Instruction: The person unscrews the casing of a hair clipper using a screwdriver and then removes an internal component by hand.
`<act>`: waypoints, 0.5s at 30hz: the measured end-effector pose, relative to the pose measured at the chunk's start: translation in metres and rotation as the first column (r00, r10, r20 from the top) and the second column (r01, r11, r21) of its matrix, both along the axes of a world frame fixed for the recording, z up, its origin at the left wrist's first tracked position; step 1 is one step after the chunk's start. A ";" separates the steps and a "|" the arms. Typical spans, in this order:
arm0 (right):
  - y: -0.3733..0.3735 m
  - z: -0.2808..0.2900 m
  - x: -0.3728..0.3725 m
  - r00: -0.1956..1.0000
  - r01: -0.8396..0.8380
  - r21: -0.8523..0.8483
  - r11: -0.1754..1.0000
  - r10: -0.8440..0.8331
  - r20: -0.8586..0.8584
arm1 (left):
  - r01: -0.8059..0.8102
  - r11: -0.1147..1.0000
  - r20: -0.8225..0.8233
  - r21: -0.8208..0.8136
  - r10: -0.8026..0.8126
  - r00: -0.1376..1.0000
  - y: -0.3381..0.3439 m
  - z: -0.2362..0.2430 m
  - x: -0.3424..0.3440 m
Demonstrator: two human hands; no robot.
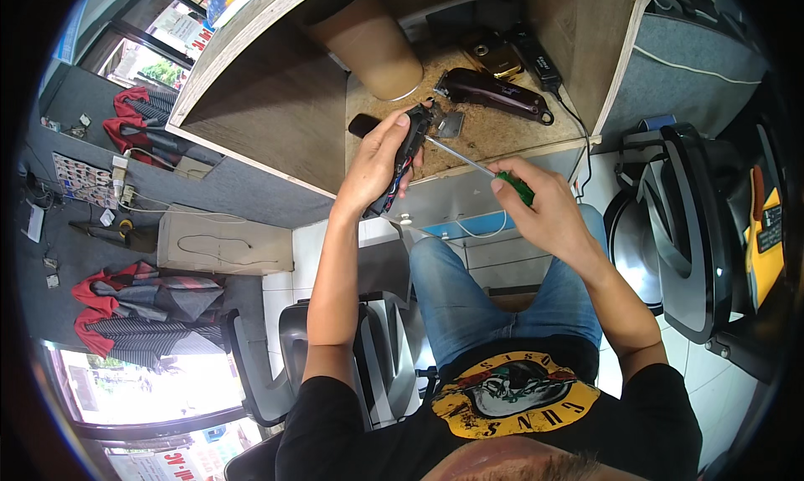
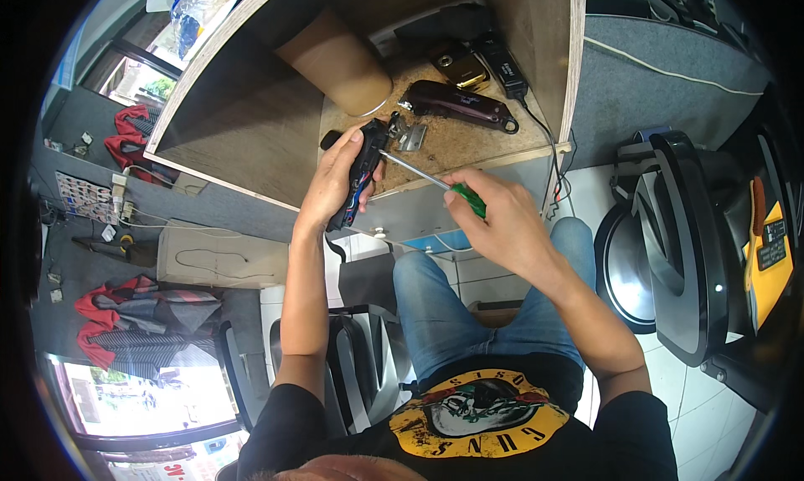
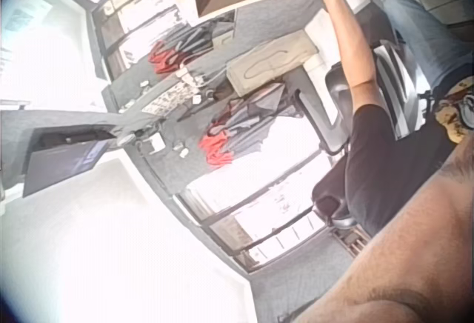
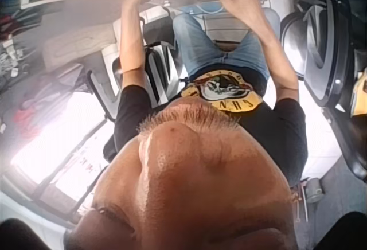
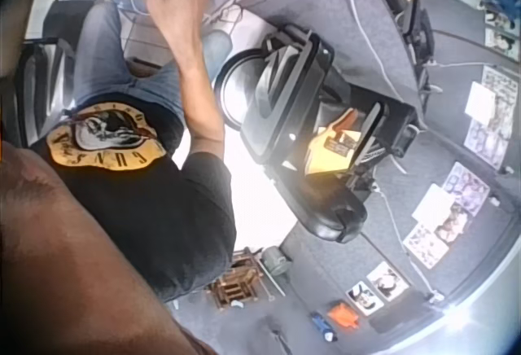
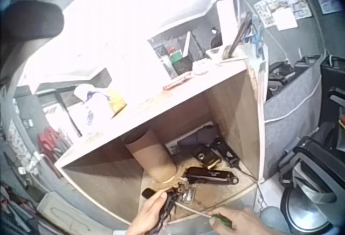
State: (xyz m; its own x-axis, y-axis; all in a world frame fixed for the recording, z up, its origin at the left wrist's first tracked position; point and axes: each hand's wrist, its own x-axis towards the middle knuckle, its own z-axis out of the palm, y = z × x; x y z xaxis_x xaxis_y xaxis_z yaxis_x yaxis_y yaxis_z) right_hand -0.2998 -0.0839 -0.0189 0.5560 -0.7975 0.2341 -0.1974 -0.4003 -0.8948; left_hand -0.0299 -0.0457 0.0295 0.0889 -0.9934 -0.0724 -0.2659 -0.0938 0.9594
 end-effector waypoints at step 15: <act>0.000 -0.002 0.000 0.999 0.009 -0.049 0.999 -0.007 0.038 | 0.011 1.000 0.001 0.012 -0.011 1.000 0.001 0.001 -0.003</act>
